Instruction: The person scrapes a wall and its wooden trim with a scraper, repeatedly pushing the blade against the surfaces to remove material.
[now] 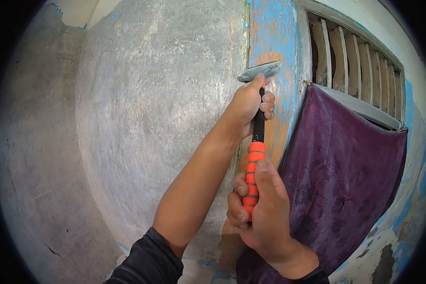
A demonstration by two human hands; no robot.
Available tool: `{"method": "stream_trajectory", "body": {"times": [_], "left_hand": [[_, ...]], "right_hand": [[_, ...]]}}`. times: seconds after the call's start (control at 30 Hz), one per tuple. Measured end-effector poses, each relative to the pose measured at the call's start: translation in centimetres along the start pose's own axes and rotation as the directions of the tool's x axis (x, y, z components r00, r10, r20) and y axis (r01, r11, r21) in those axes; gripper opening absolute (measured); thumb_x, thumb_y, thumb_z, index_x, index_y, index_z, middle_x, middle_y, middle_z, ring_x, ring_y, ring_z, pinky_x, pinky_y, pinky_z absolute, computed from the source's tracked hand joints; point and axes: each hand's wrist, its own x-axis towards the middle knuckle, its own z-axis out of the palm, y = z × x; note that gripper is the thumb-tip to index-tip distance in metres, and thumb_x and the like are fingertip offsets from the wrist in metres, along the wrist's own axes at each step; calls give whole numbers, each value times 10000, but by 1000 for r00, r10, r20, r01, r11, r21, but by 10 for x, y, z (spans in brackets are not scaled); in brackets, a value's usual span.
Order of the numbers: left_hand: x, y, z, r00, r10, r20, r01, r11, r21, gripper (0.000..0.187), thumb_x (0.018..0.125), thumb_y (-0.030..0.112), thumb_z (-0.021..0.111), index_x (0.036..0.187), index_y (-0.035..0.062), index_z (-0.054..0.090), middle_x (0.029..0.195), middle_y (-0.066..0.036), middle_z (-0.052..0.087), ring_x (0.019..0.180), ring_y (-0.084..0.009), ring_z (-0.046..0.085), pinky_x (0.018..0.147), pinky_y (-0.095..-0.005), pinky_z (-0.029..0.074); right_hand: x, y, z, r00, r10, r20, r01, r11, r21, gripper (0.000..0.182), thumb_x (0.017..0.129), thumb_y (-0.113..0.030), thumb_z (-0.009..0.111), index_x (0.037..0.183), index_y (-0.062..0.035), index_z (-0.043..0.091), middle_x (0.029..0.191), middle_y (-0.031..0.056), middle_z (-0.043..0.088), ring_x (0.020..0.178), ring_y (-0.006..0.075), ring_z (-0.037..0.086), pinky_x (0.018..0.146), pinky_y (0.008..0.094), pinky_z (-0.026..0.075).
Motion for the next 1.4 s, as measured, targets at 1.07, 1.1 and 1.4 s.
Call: {"method": "stream_trajectory", "body": {"times": [1.07,1.1,1.4], "left_hand": [[9,3,5,997,11,-70,-10,1000,21,298,1046,342,350,1110,64,436,616,34,410,467,-62,365,443,-238,337],[9,3,6,997,0,-76,2,1000,25,300,1045,344,350,1108,63,437,613,35,412,466,-62,365,441,-239,336],[26,22,10,997,28,-71,-22,996,83,286,1045,329,351,1080,60,443,600,37,401,457,-55,359,415,-226,333]], "right_hand": [[1,-11,1,1000,8,17,-8,1000,-17,244,1031,-315,380,1191,-132,400,792,17,480,426,83,384,355,225,271],[2,-12,1,1000,10,14,-10,1000,-12,241,1031,-314,379,1190,-134,401,793,17,482,426,83,384,356,226,271],[17,-20,9,999,-27,17,27,999,-24,223,1035,-312,358,1166,-136,400,782,14,485,429,84,389,354,231,277]]}}
